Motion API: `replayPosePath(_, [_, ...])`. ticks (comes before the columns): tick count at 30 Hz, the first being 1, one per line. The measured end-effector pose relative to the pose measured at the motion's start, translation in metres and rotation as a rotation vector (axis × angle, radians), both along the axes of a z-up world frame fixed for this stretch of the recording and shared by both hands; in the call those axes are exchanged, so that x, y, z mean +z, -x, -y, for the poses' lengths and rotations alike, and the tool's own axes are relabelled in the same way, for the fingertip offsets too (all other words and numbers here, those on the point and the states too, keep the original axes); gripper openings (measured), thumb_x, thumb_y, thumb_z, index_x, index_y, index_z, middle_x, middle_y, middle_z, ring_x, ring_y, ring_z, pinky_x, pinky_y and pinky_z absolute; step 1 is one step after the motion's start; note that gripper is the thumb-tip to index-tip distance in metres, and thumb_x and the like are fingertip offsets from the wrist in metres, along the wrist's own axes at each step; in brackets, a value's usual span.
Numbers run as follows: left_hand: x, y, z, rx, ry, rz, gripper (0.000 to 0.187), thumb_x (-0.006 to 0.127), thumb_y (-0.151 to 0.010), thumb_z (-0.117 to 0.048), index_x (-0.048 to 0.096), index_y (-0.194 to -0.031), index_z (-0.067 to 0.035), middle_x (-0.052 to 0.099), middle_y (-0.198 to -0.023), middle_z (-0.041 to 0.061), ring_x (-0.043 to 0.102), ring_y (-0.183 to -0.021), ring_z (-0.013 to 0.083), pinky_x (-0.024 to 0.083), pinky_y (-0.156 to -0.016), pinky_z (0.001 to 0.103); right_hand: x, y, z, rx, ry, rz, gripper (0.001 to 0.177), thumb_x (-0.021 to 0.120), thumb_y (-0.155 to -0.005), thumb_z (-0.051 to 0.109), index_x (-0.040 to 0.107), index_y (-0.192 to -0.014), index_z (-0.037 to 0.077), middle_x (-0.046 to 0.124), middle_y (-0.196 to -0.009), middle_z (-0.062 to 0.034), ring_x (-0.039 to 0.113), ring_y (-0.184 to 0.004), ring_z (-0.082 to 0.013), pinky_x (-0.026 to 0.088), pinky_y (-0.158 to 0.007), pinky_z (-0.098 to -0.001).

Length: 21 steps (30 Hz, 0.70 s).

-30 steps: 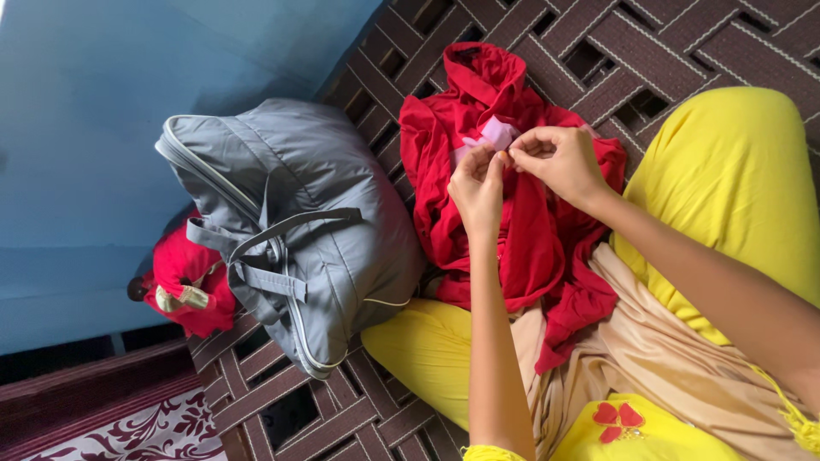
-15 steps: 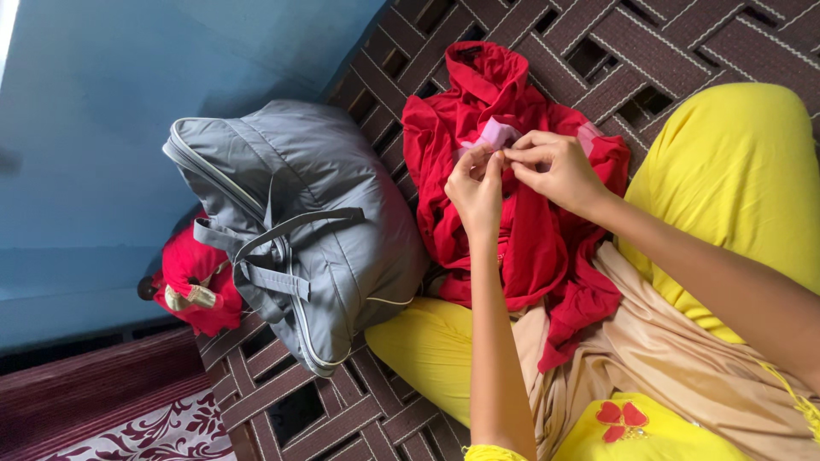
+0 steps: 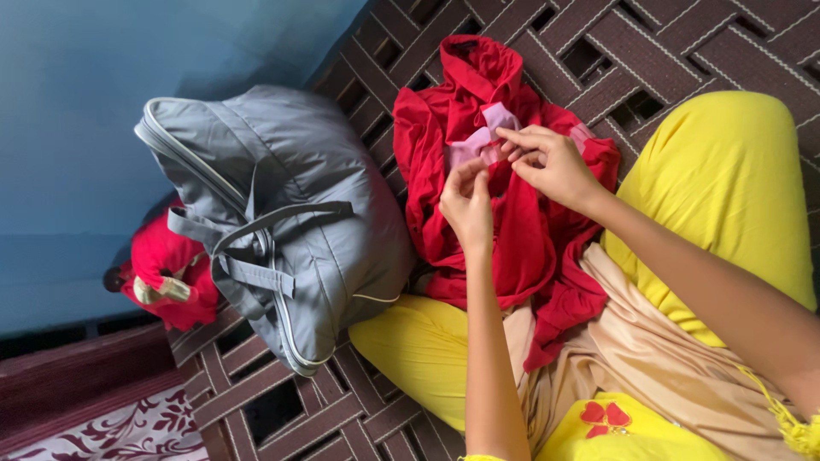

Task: The person zips up a grey travel bag and then folds a red shirt on their lap while sitting on a woven bed.

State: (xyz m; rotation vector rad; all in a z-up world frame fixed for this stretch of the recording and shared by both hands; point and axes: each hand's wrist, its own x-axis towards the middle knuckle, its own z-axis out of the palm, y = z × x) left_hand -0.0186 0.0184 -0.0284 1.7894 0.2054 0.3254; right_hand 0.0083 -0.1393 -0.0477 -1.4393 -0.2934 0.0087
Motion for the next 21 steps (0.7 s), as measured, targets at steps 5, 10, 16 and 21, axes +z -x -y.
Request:
replayPosePath(5, [-0.023, 0.027, -0.005, -0.015, -0.094, -0.219, 0.016, 0.068, -0.092, -0.004, 0.075, -0.106, 0.002, 0.079, -0.095, 0.014, 0.076, -0.085, 0.0192, 0.061, -0.08, 0.031, 0.013, 0.01, -0.001, -0.048, 0.118, 0.028, 0.041, 0.059, -0.094, -0.009, 0.066, -0.134, -0.001, 0.068, -0.117, -0.0077, 0.068, -0.104, -0.01, 0.056, -0.085, -0.0237])
replayPosePath(10, [-0.026, 0.034, -0.005, -0.039, -0.648, -0.092, 0.031, 0.077, -0.079, -0.01, 0.072, -0.107, 0.004, 0.069, -0.101, 0.024, 0.067, -0.093, 0.0435, 0.053, -0.081, 0.048, 0.009, 0.017, -0.009, -0.008, 0.593, 0.327, 0.019, 0.074, -0.089, 0.012, 0.076, -0.103, 0.0, 0.075, -0.1, -0.0162, 0.071, -0.095, -0.0278, 0.056, -0.085, -0.0391])
replayPosePath(16, [-0.044, 0.034, -0.008, -0.008, -0.635, -0.075, 0.021, 0.075, -0.078, -0.007, 0.068, -0.095, 0.004, 0.066, -0.096, 0.023, 0.064, -0.09, 0.0436, 0.051, -0.08, 0.05, -0.012, 0.035, -0.008, 0.078, 0.883, 0.392, 0.018, 0.074, -0.088, 0.019, 0.076, -0.093, 0.002, 0.072, -0.092, -0.0143, 0.066, -0.093, -0.0341, 0.052, -0.089, -0.0434])
replayPosePath(21, [-0.064, 0.037, -0.006, 0.053, -0.72, 0.012, 0.011, 0.067, -0.081, 0.0, 0.066, -0.091, 0.004, 0.064, -0.093, 0.023, 0.063, -0.088, 0.044, 0.051, -0.078, 0.051, -0.004, 0.055, -0.005, 0.026, 1.005, 0.441, 0.017, 0.076, -0.085, 0.02, 0.077, -0.089, 0.004, 0.068, -0.089, -0.0128, 0.062, -0.095, -0.0334, 0.053, -0.086, -0.042])
